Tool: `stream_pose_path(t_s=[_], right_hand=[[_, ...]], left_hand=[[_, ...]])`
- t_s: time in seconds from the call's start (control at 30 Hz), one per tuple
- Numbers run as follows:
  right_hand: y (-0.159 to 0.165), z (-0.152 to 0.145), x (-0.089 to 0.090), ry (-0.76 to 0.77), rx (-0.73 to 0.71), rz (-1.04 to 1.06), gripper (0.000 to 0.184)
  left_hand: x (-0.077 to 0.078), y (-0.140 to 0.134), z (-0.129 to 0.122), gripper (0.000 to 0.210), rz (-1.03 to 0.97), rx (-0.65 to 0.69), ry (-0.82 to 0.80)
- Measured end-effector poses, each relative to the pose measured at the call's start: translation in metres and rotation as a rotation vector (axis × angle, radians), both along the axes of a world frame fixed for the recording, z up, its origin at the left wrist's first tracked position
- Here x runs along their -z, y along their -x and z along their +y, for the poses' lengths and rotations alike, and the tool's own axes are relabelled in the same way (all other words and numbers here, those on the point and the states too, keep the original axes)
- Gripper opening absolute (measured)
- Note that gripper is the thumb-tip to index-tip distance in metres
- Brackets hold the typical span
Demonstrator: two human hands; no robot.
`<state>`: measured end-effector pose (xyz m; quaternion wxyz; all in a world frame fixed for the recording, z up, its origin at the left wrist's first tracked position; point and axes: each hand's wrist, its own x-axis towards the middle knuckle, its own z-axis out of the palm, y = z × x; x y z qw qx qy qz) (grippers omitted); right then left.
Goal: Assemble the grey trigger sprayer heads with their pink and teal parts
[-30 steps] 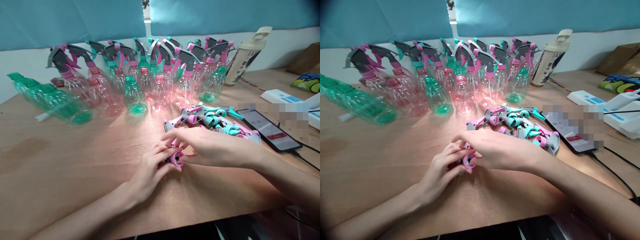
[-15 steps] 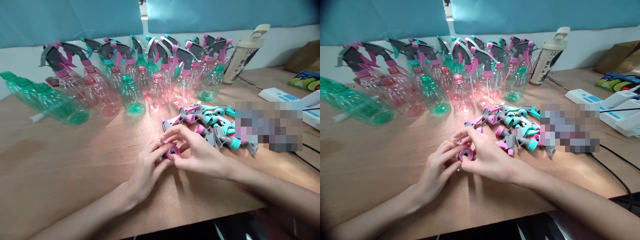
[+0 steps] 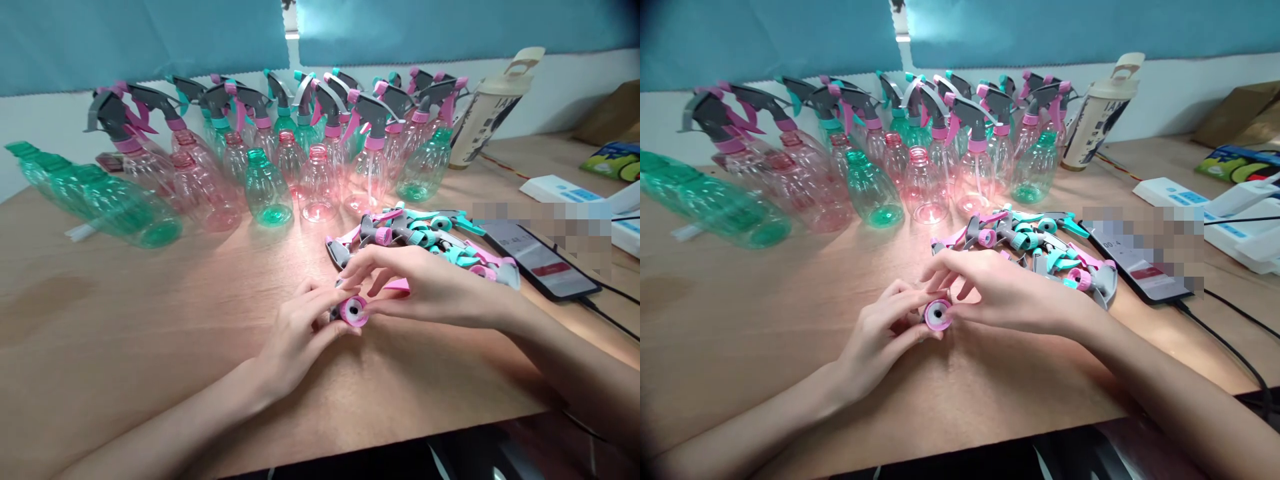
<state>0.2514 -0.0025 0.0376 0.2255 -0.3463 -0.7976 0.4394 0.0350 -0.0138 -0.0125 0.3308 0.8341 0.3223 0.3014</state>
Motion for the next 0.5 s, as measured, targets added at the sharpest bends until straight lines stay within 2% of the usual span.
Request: stream_pose_path(t_s=[0.1,0.2,0.3,0.37,0.5], right_hand=[[0.002,-0.001,-0.005,-0.084,-0.04,-0.103,0.022],[0.004,-0.006,-0.012,-0.247,-0.079,-0.242,0.018],[0.006,-0.011,-0.016,-0.399,-0.125,-0.368,0.024],[0.006,-0.013,-0.016,-0.463,-0.153,-0.421,0.03],[0.007,-0.014,-0.015,-0.527,-0.134,-0.444,0.028]], left_hand=[[0.0,0.0,-0.001,0.019,-0.006,0.0,0.051],[0.0,0.0,0.0,0.024,-0.007,0.032,0.043],[0.0,0.001,0.0,0.016,-0.006,0.059,0.031],[0.0,0.002,0.0,0.016,-0.004,0.061,0.041],[0.001,0.003,0.0,0.019,0.006,0.054,0.07]])
